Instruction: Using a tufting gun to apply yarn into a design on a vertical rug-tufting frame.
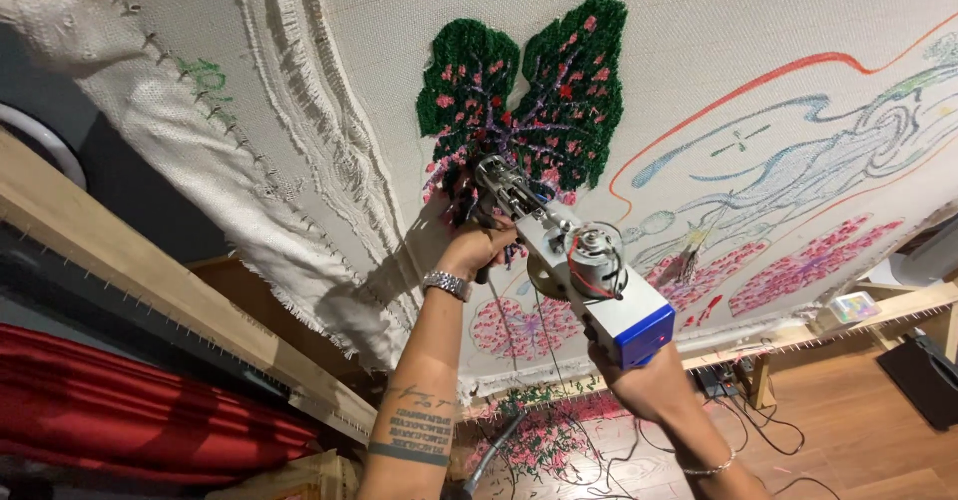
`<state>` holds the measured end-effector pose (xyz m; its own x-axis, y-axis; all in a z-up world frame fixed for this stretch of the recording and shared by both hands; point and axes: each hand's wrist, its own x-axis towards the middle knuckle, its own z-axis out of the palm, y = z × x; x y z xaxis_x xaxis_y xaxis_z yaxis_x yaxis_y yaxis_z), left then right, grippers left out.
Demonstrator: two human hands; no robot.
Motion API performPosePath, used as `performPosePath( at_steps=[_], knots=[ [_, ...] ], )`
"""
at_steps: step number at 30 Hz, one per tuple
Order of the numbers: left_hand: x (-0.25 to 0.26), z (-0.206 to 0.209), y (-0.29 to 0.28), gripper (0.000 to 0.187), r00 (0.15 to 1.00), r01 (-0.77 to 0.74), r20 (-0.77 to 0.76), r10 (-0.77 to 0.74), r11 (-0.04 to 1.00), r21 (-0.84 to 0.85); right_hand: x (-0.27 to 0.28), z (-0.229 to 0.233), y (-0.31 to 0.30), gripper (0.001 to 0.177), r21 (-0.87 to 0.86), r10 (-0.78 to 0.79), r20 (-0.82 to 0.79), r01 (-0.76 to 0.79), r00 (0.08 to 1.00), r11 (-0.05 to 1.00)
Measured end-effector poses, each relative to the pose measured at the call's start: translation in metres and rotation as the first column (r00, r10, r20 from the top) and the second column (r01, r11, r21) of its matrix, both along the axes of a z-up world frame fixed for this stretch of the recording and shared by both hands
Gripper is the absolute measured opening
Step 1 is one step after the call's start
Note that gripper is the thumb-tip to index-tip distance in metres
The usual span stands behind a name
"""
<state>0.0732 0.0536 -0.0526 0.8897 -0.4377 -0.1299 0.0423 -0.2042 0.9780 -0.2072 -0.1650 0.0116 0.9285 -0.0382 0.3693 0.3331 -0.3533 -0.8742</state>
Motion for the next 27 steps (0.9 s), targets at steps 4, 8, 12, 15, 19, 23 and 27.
performPosePath(
  at_steps=[4,8,12,15,19,23,27],
  knots=[
    [-0.036,0.062,0.009,0.027,0.998,0.007,0.065,-0.017,0.989,0.151,-0.001,-0.028,0.014,0.03,0.147,-0.071,-0.113,0.088,0.991,0.985],
    [-0.051,0.088,0.012,0.041,0.99,-0.139,0.071,0.122,0.925,0.354,-0.001,-0.038,0.024,0.013,0.574,0.073,-0.271,0.1,0.96,0.813],
    [-0.048,0.084,0.013,0.046,0.978,-0.202,0.121,0.169,0.909,0.364,-0.001,-0.053,0.025,0.015,0.543,0.034,-0.299,0.14,0.954,0.828],
    [-0.045,0.076,0.014,0.046,0.979,-0.176,0.15,0.136,0.939,0.296,0.0,-0.045,0.027,0.015,0.602,0.091,-0.268,0.093,0.959,0.793],
    [-0.018,0.048,0.015,0.046,0.964,-0.118,0.26,0.048,0.958,0.262,-0.002,-0.03,0.029,0.024,0.593,0.145,-0.161,-0.022,0.976,0.805],
    [-0.022,0.055,0.014,0.045,0.918,-0.167,0.393,0.045,0.945,0.282,-0.004,-0.037,0.022,0.024,0.569,0.126,-0.206,0.014,0.97,0.822],
    [-0.034,0.069,0.011,0.045,0.936,-0.182,0.33,0.124,0.971,0.153,-0.001,-0.045,0.018,0.02,0.467,0.038,-0.195,0.058,0.98,0.882]
  ],
)
